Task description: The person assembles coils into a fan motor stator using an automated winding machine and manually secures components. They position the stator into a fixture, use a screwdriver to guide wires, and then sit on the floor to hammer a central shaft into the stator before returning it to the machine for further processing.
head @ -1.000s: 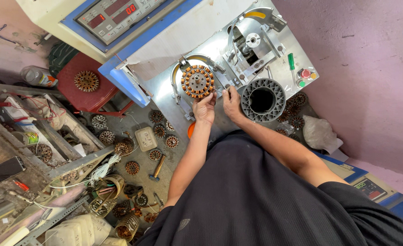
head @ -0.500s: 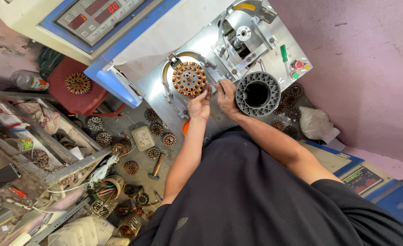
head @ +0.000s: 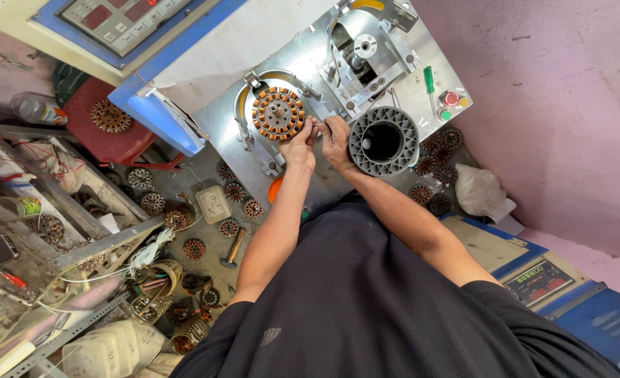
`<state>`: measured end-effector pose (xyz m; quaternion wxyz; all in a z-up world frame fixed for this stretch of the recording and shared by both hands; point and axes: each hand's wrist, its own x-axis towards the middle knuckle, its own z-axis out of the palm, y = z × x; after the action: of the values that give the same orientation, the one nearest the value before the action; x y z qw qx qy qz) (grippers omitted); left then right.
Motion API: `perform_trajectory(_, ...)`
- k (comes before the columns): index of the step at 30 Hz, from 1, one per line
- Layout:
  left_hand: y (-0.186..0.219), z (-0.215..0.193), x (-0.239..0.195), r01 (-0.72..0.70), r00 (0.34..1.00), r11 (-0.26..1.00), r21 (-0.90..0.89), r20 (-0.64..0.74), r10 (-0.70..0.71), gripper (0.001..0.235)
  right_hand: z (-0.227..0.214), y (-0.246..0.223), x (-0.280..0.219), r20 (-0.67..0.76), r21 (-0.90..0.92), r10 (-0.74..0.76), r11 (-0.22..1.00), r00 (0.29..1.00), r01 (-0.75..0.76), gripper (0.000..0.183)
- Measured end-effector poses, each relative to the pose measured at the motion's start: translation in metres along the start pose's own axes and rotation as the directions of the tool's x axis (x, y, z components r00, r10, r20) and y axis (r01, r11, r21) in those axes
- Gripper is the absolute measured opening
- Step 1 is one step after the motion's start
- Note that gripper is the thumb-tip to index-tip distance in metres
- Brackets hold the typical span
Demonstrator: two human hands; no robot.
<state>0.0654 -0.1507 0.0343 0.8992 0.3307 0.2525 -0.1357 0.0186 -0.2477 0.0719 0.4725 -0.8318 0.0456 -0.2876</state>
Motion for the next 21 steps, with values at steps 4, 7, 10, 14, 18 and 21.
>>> perform_trajectory(4, 0.000, 0.002, 0.002, -0.011, 0.998, 1.000, 0.027, -0.059, 0.012, 0.032, 0.007, 0.004, 0.000, -0.017, 0.126, 0.032, 0.992, 0.999, -0.030, 0.005)
perform_trajectory(7, -0.004, 0.002, 0.003, -0.047, 0.998, 0.999, 0.026, -0.046, 0.048, 0.032, 0.005, 0.004, 0.002, 0.002, 0.135, 0.054, 0.989, 0.999, -0.054, 0.003)
perform_trajectory(10, -0.006, 0.002, 0.002, -0.035, 0.997, 0.999, 0.021, -0.067, 0.037, 0.031, -0.002, -0.002, 0.003, 0.015, 0.081, 0.028, 0.996, 1.000, -0.029, 0.004)
perform_trajectory(14, -0.005, 0.005, 0.004, -0.049, 0.997, 0.998, 0.038, -0.063, 0.051, 0.032, -0.014, -0.011, 0.010, 0.097, -0.104, -0.186, 0.975, 0.978, 0.196, 0.011)
perform_trajectory(18, -0.003, -0.004, 0.004, -0.019, 1.000, 1.000, -0.003, -0.014, 0.019, 0.030, -0.011, -0.016, 0.005, 0.049, -0.033, -0.140, 0.989, 0.989, 0.142, 0.017)
perform_trajectory(21, -0.007, -0.006, 0.010, 0.024, 0.999, 1.000, 0.016, 0.041, -0.024, 0.028, -0.007, -0.016, 0.000, 0.012, -0.003, -0.088, 0.996, 0.996, 0.088, 0.028)
